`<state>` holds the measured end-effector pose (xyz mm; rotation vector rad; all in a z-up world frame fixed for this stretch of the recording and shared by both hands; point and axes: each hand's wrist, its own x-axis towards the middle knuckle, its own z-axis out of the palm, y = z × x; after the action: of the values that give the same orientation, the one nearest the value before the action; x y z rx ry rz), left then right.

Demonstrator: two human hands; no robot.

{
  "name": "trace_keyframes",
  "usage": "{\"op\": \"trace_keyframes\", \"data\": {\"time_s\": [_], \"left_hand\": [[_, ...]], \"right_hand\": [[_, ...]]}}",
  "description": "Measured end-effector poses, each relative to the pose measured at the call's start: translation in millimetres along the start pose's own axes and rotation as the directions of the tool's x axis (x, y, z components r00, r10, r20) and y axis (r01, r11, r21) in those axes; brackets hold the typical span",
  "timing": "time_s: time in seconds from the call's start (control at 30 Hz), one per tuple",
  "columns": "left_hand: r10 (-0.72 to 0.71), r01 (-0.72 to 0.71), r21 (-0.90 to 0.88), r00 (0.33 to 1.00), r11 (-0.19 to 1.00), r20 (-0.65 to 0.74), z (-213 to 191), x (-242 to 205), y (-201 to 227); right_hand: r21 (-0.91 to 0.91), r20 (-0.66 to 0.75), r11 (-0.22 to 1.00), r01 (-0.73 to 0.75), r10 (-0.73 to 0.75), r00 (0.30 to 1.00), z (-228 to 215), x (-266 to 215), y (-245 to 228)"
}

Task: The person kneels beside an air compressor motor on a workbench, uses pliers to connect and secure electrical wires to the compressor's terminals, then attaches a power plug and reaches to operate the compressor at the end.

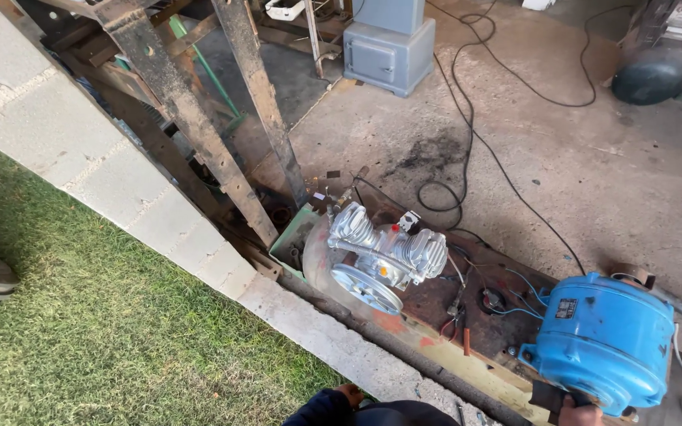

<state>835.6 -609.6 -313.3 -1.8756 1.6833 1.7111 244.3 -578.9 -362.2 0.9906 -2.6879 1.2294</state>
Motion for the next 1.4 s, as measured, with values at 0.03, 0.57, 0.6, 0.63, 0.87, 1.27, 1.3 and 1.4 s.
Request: {"op": "trace_keyframes", "data": {"time_s": [0.03,0.57,0.6,0.63,0.87,1.27,1.3,1.4], "left_hand": [[-0.013,0.014,0.043,1.000,0.999,-0.010,0.1,0.7,0.0],[0.052,-0.050,0.084,0.998,0.995,-0.026,-3.0,8.8,-12.5],[0.032,-0.031,0.065,0.999,0.997,-0.018,-3.1,9.9,-13.4],[0.012,-0.012,0.047,1.000,0.999,-0.009,-3.3,10.9,-14.4],[0.093,-0.093,0.060,0.996,0.994,0.009,-1.2,1.5,-21.5],[-0.014,0.014,0.029,1.000,0.999,0.004,-5.7,0.5,-27.4],[-0.008,0.008,0.012,1.000,1.000,0.013,-5.8,-0.1,-28.8],[0.000,0.001,-0.050,0.999,0.999,0.039,-7.3,1.1,-29.4]], "right_hand": [[-0.058,0.035,0.998,-0.031,0.033,0.999,-2.1,2.6,-0.5],[-0.494,0.268,0.855,-0.156,0.320,0.909,-14.8,26.4,-16.7],[-0.524,0.279,0.836,-0.163,0.349,0.895,-14.4,27.0,-16.6],[-0.553,0.289,0.816,-0.169,0.378,0.880,-14.0,27.5,-16.5],[-0.530,0.305,0.826,-0.193,0.398,0.865,-28.8,24.6,-33.5],[-0.540,0.360,0.825,-0.167,0.406,0.840,-40.4,27.8,-47.7],[-0.534,0.365,0.828,-0.170,0.407,0.837,-42.8,27.0,-50.9],[-0.519,0.368,0.836,-0.178,0.406,0.837,-41.3,28.2,-49.8]]}}
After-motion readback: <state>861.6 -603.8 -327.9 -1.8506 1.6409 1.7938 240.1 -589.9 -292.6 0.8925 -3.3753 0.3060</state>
